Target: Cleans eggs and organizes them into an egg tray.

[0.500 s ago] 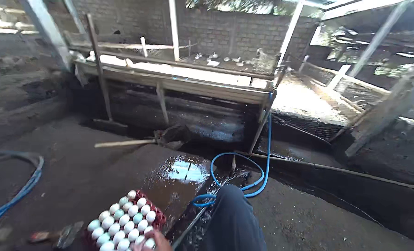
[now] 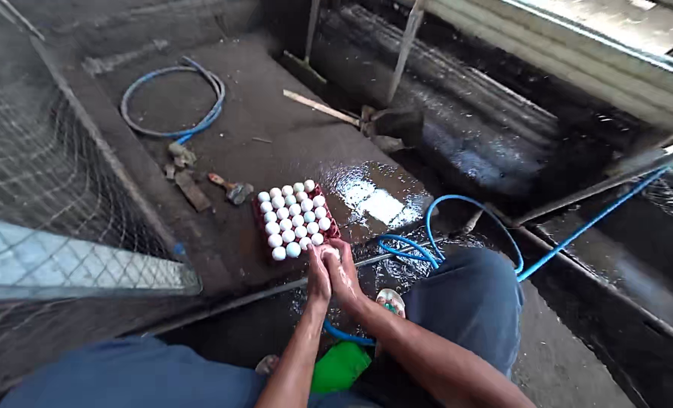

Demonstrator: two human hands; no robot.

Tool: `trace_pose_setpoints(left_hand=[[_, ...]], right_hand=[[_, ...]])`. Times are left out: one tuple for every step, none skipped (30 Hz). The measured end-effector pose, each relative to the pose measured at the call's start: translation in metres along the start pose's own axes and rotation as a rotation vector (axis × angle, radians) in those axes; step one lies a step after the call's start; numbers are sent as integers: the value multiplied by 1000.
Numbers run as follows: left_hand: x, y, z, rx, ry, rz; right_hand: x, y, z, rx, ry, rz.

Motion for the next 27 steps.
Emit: trace_pose_setpoints(left_hand=[[-2, 0, -4, -14, -10, -4], [0, -4, 0, -51, -8, -15], [3, -7, 4, -94, -22, -40], [6, -10, 7, -127, -40, -59], [8, -11, 8, -130, -49, -57], [8, -9, 8, -96, -46, -44], [6, -7, 8, -36, -45, -34], [4, -7, 8, -4, -46, -31], [4, -9, 9, -34, -61, -46], [5, -11, 7, -102, -79, -71], [5, -12, 6, -183, -67, -89], [7, -11, 5, -223, -40, -53], [8, -10, 5, -245, -63, -54], [7, -12, 3, -267, -93, -62], [4, -13, 3, -287, -122, -80], [1, -11, 2, -290, -148, -111], [-2, -8, 1, -287, -159, -121], [-3, -6, 0, -277, -142, -111], [-5, -4, 0, -254, -92, -79], [-5, -3, -1, -226, -60, -57], [-5, -2, -1, -186, -40, -33], [-4, -1, -2, -146, -7, -3], [-3, -1, -2, -137, 26, 12], [-3, -2, 0, -153, 71, -4], [-4, -4, 1, -181, 108, -36], [-5, -5, 0, -207, 136, -47], [-5, -4, -1, -210, 157, -32]], right_hand=[[2, -4, 2, -22, -21, -21], [-1, 1, 5, -17, -21, -7], [-5, 10, 6, 2, 6, 20], [-9, 19, 7, 30, 51, 61], [-10, 21, 8, 73, 89, 87], [-7, 17, 7, 94, 88, 87], [-3, 8, 5, 78, 64, 63], [-1, 2, 5, 40, 42, 35], [-1, 2, 6, 16, 32, 35], [-6, 10, 8, 33, 47, 45], [-11, 21, 10, 79, 102, 66], [-16, 32, 12, 154, 179, 84], [-18, 38, 15, 218, 237, 85], [-18, 39, 18, 261, 279, 68], [-17, 38, 19, 288, 311, 49], [-16, 37, 19, 303, 333, 32], [-17, 38, 18, 309, 348, 33], [-17, 38, 18, 305, 347, 56], [-15, 37, 16, 279, 308, 79], [-11, 31, 12, 229, 220, 86], [-6, 22, 7, 164, 112, 64], [-1, 14, 2, 100, 15, 46], [1, 11, -1, 59, -27, 44], [-1, 13, -1, 64, -26, 61], [-5, 18, 2, 109, 15, 84], [-8, 22, 6, 176, 68, 102], [-8, 23, 7, 229, 95, 98]])
Point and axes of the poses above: each hand's wrist, its own y-axis towards the middle knuckle, its own x-axis out of the palm, z = x × y, the point moved 5 cm from there along y, towards the middle knuckle, and after that the axes turned 12 degrees about -z, right-handed, at the moved point
